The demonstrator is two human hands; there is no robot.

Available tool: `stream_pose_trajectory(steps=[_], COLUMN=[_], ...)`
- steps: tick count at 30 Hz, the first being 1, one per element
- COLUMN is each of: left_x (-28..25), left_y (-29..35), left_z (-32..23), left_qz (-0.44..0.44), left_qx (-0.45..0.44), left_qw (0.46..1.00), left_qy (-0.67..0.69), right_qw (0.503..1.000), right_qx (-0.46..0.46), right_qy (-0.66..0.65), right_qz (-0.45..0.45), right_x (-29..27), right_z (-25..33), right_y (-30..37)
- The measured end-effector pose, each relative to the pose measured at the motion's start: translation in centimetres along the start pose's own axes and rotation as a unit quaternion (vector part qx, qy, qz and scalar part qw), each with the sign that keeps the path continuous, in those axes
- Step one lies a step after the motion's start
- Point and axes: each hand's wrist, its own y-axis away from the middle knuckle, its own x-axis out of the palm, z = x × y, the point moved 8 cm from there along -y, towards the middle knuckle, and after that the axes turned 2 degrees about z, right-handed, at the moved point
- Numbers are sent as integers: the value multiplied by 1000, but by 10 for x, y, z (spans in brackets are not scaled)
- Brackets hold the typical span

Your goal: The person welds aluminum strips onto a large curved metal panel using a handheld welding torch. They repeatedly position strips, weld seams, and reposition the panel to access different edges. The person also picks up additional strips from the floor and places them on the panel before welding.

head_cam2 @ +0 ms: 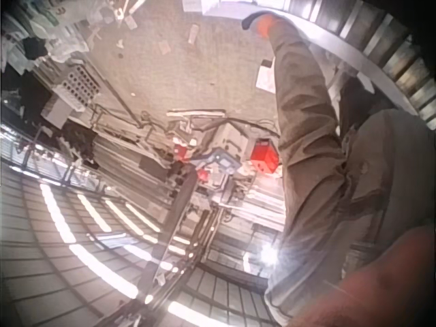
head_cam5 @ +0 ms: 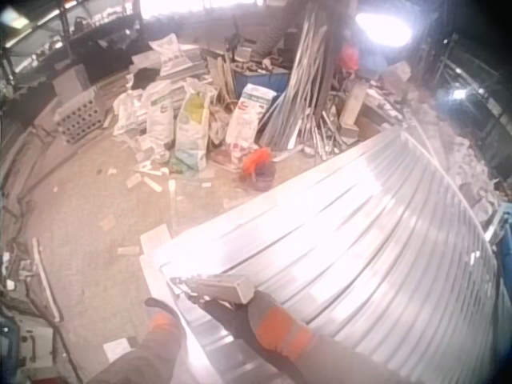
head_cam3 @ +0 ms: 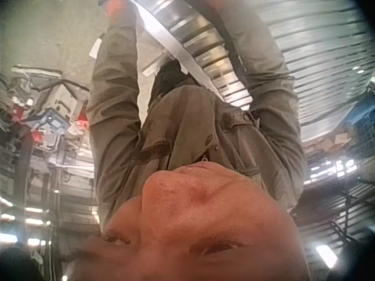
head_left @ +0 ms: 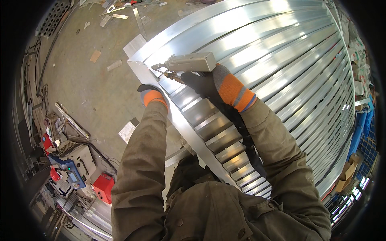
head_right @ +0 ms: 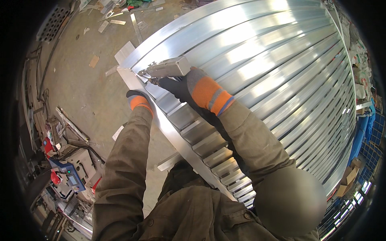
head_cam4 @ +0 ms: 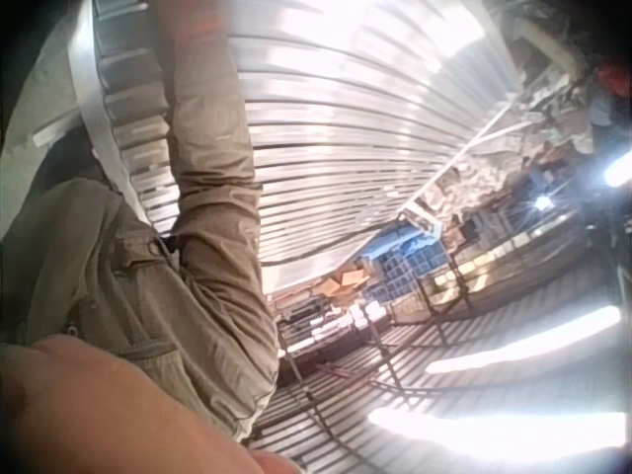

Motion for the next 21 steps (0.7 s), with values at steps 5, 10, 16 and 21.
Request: stream_pose_trajectory(steps=[5, 10, 16, 21], left_x=[0, 1, 5, 5], left_y=[0, 15, 29, 28], left_z=[-2, -12, -27, -25], left_qz=[6, 10, 59, 61], left_qx=[3, -10, 31, 24], left_qw=[1000, 1000, 992, 992], left_qy=[8, -10, -110, -111], right_qw=[999, 1000, 999, 999], right_qx=[38, -9, 38, 12], right_qy=[20, -26, -22, 14], right_qz=[31, -2, 32, 36], right_x=[3, 4, 9, 17], right_z=[-15, -6, -22, -41], right_y=[-7, -5, -10, -22])
